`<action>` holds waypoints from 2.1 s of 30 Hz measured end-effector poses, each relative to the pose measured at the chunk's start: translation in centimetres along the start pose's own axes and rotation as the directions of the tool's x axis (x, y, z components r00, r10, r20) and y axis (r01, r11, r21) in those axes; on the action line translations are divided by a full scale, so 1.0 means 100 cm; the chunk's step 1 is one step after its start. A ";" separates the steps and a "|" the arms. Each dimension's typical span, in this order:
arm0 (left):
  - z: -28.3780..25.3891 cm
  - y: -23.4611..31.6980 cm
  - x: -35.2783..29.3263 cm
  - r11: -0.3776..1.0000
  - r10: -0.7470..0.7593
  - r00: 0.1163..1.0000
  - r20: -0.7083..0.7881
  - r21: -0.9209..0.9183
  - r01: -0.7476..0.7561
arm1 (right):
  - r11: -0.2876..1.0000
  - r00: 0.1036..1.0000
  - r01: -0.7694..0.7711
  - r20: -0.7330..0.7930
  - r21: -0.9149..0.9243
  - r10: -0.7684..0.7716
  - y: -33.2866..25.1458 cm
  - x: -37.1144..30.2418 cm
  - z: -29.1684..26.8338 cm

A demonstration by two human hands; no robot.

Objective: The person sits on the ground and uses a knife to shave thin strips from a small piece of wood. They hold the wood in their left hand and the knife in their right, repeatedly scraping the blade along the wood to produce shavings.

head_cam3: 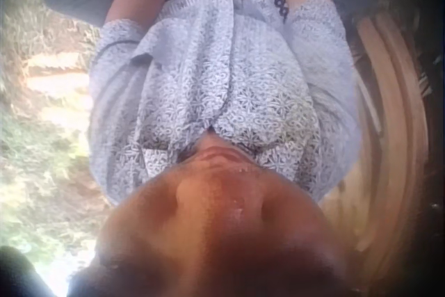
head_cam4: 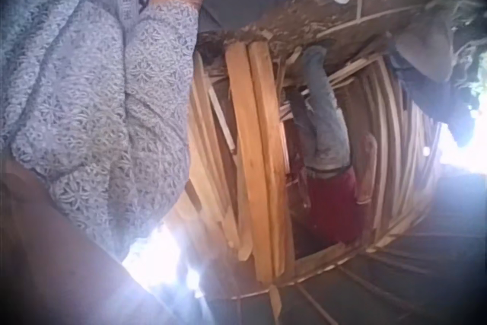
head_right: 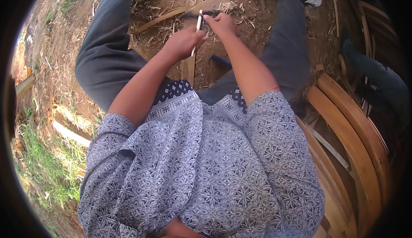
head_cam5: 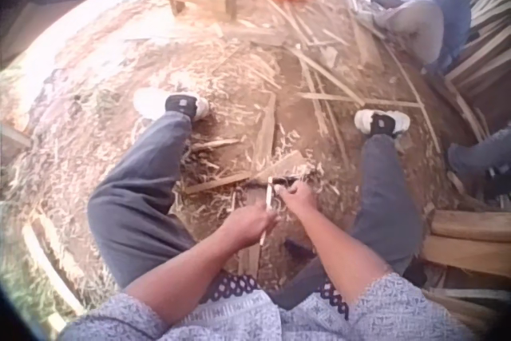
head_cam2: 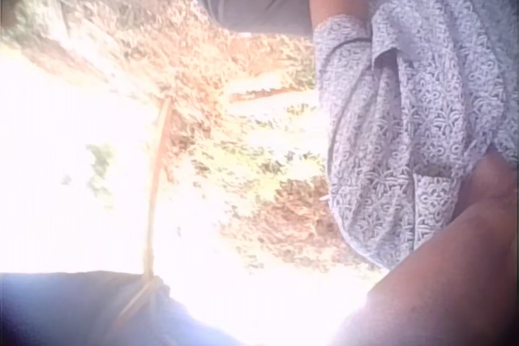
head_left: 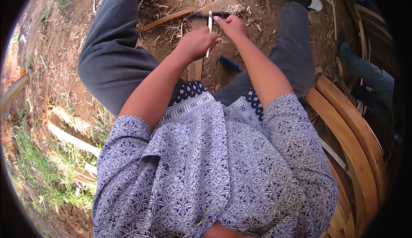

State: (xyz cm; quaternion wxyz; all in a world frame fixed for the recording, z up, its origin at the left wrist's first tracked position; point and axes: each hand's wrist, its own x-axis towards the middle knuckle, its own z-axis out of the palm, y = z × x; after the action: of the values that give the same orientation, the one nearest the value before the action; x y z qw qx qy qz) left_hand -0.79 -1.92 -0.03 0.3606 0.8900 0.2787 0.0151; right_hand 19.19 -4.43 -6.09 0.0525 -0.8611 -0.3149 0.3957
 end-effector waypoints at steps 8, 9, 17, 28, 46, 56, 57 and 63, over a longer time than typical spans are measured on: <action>0.015 -0.013 0.007 0.994 0.071 0.991 -0.117 -0.078 -0.080 | 0.990 0.993 0.116 0.025 -0.078 -0.114 0.000 -0.041 -0.021; 0.015 -0.014 0.007 0.992 0.082 0.988 -0.128 -0.081 -0.092 | 0.989 0.992 0.127 0.011 -0.080 -0.126 -0.002 -0.037 -0.018; 0.012 -0.008 0.002 0.993 0.084 0.994 -0.063 -0.074 -0.089 | 0.995 0.996 -0.015 -0.091 -0.096 0.006 -0.017 -0.016 -0.004; 0.004 -0.004 -0.001 0.981 0.007 0.986 -0.165 -0.191 -0.039 | 0.986 0.986 0.165 -0.019 -0.016 -0.165 0.010 -0.024 -0.012; -0.001 0.001 -0.003 0.994 -0.016 0.992 -0.127 -0.112 0.002 | 0.997 1.000 0.014 0.010 -0.078 -0.013 -0.021 0.009 0.001; 0.001 -0.004 -0.007 0.997 -0.062 0.989 -0.137 -0.050 0.055 | 0.965 0.965 0.122 0.256 -0.232 -0.060 -0.006 -0.034 -0.025; -0.001 -0.004 -0.005 0.998 -0.047 0.987 -0.152 -0.053 0.039 | 0.967 0.969 0.114 0.240 -0.229 -0.058 -0.007 -0.038 -0.025; -0.001 -0.003 -0.007 0.998 -0.024 0.996 -0.081 -0.064 0.019 | 0.982 0.982 0.065 0.187 -0.175 -0.032 -0.004 -0.031 -0.016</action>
State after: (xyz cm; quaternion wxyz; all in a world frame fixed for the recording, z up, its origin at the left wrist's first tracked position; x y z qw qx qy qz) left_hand -1.50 -2.04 -0.02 0.3769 0.8738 0.3021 0.0565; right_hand 18.59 -5.64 -2.90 -0.0453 -0.8143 -0.3739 0.4417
